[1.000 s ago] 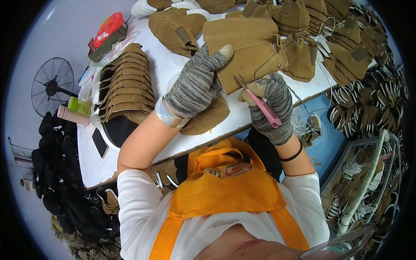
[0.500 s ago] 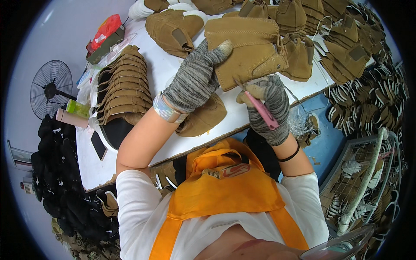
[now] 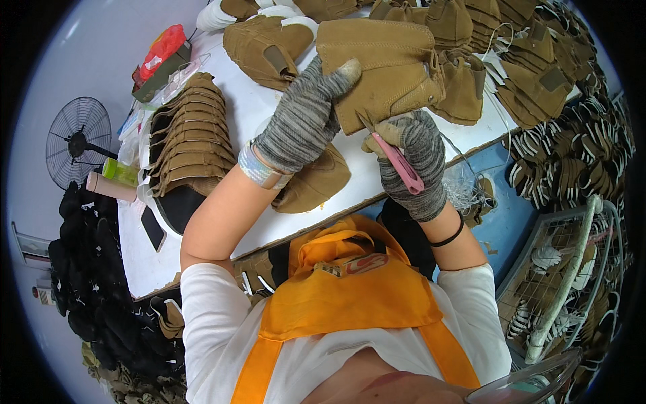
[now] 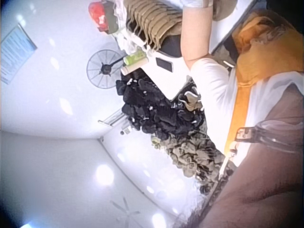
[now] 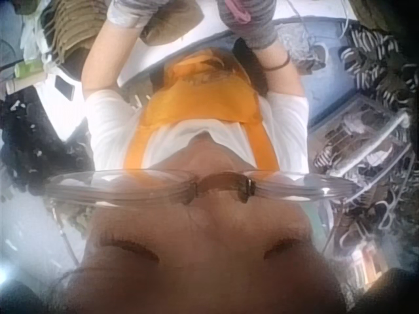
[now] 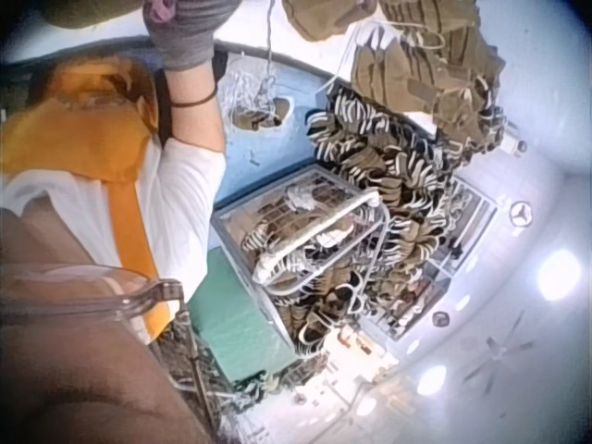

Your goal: The person picks up tan shoe parts one by one, uses hand clippers to trim excess threads from the edges and interior of each part, and places them onto a stack on a table.

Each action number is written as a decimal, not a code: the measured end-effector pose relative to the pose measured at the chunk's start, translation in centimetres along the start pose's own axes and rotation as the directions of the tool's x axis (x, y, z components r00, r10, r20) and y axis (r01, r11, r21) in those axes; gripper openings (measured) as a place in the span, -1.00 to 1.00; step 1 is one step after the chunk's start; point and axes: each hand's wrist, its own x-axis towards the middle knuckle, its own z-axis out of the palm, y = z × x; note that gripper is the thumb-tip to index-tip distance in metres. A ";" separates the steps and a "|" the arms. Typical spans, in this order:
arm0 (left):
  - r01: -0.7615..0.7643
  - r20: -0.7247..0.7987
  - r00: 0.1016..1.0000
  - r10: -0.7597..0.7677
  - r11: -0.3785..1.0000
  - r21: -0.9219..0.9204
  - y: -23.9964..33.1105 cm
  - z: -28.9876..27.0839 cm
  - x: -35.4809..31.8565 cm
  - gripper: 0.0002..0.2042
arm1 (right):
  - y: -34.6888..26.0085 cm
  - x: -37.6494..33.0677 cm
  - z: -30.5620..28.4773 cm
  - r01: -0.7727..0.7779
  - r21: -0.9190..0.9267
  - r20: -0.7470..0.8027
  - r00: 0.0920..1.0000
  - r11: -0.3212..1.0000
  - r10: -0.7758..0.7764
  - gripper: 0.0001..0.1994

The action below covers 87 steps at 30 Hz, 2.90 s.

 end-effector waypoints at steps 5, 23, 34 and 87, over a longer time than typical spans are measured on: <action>-0.027 0.002 1.000 0.027 0.994 0.106 -0.3 -0.3 -0.1 -0.57 | 1.2 -1.4 0.2 -0.214 0.081 0.002 0.977 0.973 0.215 -0.87; 0.023 0.026 0.999 -0.023 1.000 -0.006 -0.6 -0.3 0.0 -0.56 | 1.8 -1.6 0.6 -0.092 0.004 0.047 0.995 0.996 0.092 -0.78; -0.088 0.042 0.996 0.083 0.983 0.161 -0.5 0.4 -0.2 -0.59 | 2.7 -2.2 0.3 -0.036 -0.138 -0.003 0.999 0.990 0.036 -0.83; -0.018 0.030 0.998 0.051 0.741 -0.672 -0.5 -1.7 0.4 -0.51 | 5.7 -3.7 1.3 -0.464 0.102 -0.215 0.853 0.880 0.475 -0.84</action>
